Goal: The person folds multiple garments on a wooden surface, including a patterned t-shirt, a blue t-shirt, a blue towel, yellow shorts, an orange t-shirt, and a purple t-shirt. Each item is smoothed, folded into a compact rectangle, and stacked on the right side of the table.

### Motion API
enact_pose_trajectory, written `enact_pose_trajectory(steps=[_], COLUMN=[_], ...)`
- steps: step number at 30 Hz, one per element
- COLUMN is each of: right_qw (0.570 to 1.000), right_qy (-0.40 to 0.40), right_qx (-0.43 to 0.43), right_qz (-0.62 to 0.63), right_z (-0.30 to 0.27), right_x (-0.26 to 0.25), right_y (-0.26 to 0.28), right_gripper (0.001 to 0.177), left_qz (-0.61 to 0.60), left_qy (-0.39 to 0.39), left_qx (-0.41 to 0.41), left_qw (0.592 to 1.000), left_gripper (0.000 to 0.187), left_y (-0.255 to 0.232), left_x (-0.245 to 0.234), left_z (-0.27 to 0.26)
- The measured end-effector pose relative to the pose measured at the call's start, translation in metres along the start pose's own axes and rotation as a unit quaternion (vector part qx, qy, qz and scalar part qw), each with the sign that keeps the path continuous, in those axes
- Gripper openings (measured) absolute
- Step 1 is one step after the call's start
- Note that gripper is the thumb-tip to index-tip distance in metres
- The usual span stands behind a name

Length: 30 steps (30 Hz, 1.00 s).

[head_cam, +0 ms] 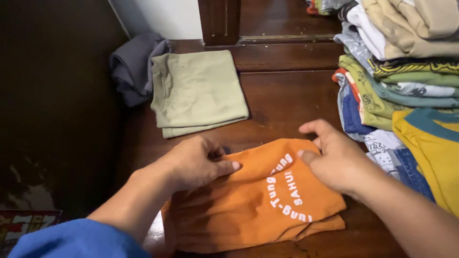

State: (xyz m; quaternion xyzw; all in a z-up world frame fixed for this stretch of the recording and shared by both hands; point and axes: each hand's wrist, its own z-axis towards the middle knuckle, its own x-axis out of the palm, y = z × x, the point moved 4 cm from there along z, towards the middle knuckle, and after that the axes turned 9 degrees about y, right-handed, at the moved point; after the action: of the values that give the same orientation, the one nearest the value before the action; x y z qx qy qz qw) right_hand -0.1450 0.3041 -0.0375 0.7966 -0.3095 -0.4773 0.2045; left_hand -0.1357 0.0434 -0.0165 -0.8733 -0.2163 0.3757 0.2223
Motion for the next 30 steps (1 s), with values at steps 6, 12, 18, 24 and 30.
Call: enact_pose_trajectory(steps=[6,12,18,24,30], right_qw=[0.987,0.933,0.944,0.997,0.971], right_qy=[-0.055,0.09,0.092,0.059,-0.016], right_qx=[-0.014,0.164,0.134,0.044,-0.138], right_qz=[-0.151,-0.309,-0.288,-0.011,0.192], right_z=[-0.026,-0.049,-0.055,-0.046,-0.044], right_x=[-0.005,-0.01,0.005,0.006,-0.034], right_y=[0.0,-0.007,-0.016,-0.014,0.023], right_gripper=[0.099,0.079,0.06,0.024,0.02], left_qz=[0.084,0.07,-0.098,-0.384,-0.503], left_qy=[-0.037,-0.018,0.022,0.17,0.065], left_qx=[-0.023,-0.034,-0.014,0.002,0.081], left_qw=[0.996,0.997,0.995,0.908,0.858], left_gripper=[0.045,0.034,0.042,0.039,0.015], left_y=[-0.027,-0.036,-0.032,-0.03,-0.025], left_x=[0.008,0.035,0.026,0.027,0.002], left_z=[-0.008,-0.001,0.001,-0.01,-0.012])
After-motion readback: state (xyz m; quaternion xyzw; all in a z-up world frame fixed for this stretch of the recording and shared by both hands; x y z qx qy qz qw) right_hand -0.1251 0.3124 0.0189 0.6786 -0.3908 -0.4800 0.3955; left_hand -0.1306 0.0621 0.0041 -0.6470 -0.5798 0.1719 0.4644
